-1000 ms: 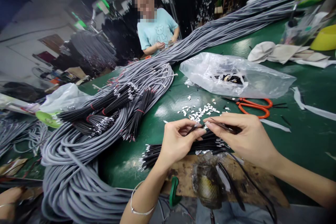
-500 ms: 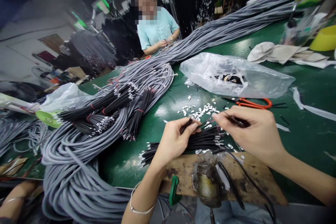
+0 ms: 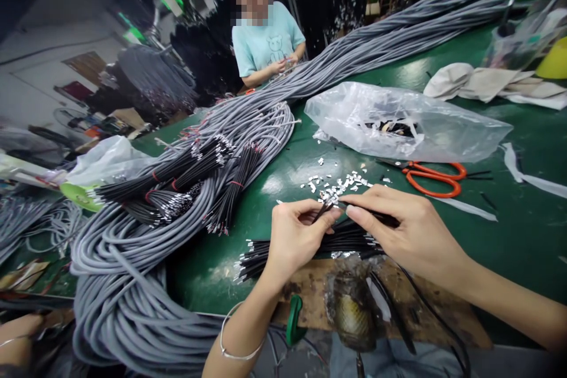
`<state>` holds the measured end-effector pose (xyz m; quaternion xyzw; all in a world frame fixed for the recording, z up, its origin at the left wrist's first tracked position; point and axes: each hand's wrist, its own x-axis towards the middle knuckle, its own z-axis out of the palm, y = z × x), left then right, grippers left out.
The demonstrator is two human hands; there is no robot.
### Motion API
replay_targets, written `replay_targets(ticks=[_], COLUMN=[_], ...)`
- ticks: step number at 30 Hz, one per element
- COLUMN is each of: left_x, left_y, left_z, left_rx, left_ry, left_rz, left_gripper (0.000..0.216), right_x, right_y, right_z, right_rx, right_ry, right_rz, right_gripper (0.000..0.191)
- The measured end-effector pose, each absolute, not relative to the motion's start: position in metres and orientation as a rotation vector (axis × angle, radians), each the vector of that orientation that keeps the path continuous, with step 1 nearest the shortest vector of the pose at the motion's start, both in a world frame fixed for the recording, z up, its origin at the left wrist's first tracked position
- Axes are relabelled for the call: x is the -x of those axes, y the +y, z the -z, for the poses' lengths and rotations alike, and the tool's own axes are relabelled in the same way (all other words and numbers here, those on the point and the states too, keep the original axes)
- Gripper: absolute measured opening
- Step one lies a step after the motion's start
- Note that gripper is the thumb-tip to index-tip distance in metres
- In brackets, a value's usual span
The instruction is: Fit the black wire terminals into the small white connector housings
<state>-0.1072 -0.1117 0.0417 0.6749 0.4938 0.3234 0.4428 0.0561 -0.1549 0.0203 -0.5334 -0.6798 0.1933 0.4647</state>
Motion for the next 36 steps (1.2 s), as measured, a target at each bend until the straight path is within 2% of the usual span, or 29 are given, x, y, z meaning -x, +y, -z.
replay_targets(ticks=[7, 14, 19, 26, 36], left_x=[0.107, 0.107, 0.106, 0.101, 0.097], left_y=[-0.113, -0.112, -0.113, -0.118, -0.116], left_z=[-0.04, -0.041, -0.046, -0.043, -0.045], left_rx=[-1.757, -1.581, -1.473, -1.449, -1.398], left_ry=[1.257, 1.218, 1.077, 1.088, 1.178], left_rz=[-0.826, -0.932, -0.832, -0.884, -0.898], left_gripper=[0.023, 0.016, 0.013, 0.009, 0.016], right_x=[-0.056, -0.055, -0.057, -0.056, -0.054], right_y=[-0.153, -0.155, -0.154, -0.157, -0.157], right_z=[-0.018, -0.021, -0.022, -0.022, -0.023], right_rx=[1.303, 1.29, 1.261, 1.204, 1.182], right_ry=[-1.68, -1.662, -1.633, -1.519, -1.549], right_rz=[-0.468, -0.459, -0.474, -0.553, -0.559], right_gripper=[0.021, 0.019, 0.018, 0.01, 0.015])
